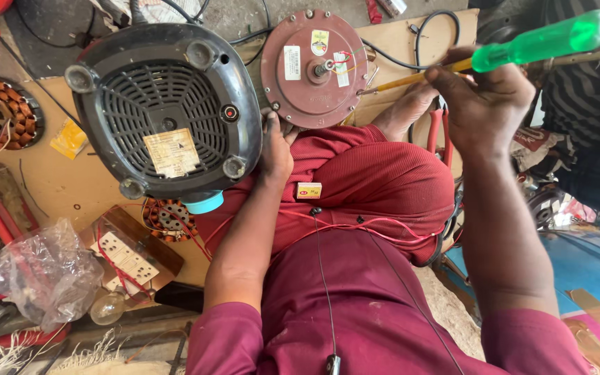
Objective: The person disassembles a ceiling fan motor using a screwdriver, removes the rotor, and inspects the internal components. They then reassemble the motor parts and place them on the floor.
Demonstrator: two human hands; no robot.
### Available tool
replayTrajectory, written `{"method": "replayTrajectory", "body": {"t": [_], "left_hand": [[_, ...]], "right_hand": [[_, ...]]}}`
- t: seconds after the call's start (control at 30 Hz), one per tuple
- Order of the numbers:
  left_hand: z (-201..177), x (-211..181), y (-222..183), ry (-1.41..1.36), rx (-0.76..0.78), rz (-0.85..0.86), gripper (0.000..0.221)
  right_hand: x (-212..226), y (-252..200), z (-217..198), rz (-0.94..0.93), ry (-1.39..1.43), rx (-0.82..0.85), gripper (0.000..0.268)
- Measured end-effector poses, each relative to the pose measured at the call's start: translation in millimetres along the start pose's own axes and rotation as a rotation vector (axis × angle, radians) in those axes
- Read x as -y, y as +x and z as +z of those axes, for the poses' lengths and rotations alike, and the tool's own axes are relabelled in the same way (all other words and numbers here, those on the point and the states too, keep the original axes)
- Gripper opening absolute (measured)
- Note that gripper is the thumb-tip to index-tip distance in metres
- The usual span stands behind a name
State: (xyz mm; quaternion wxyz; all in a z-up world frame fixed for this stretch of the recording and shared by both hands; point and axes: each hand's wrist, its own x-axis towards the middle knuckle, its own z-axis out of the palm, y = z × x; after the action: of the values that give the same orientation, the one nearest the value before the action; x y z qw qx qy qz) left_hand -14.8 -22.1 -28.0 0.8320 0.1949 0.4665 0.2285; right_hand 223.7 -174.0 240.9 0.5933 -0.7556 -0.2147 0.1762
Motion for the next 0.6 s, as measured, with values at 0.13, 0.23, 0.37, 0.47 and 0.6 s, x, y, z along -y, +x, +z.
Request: {"method": "replayTrajectory", "body": {"t": [0.13,0.23,0.37,0.47,0.6], "left_hand": [[15,-13,-9,0.108,-0.042,0.01,0.021],[23,-21,-14,0.187,-0.08,0.008,0.025],[40,-27,-8,0.117,-0.164,-0.038,0.029],[47,-27,3,0.046,-0.3,-0.138,0.038],[37,-19,11,-0.042,-0.288,-0.231,0.04]], "right_hand": [[24,5,-2,0.368,0.301,-0.044,0.032],[31,7,5,0.18,0.33,0.057,0.033],[21,3,1,0.15,-0.008,0.002,0.028],[15,-2,-8,0.228,0.292,0.039,0.03],[14,-4,-8,0.012,-0.147,0.023,0.024]]}}
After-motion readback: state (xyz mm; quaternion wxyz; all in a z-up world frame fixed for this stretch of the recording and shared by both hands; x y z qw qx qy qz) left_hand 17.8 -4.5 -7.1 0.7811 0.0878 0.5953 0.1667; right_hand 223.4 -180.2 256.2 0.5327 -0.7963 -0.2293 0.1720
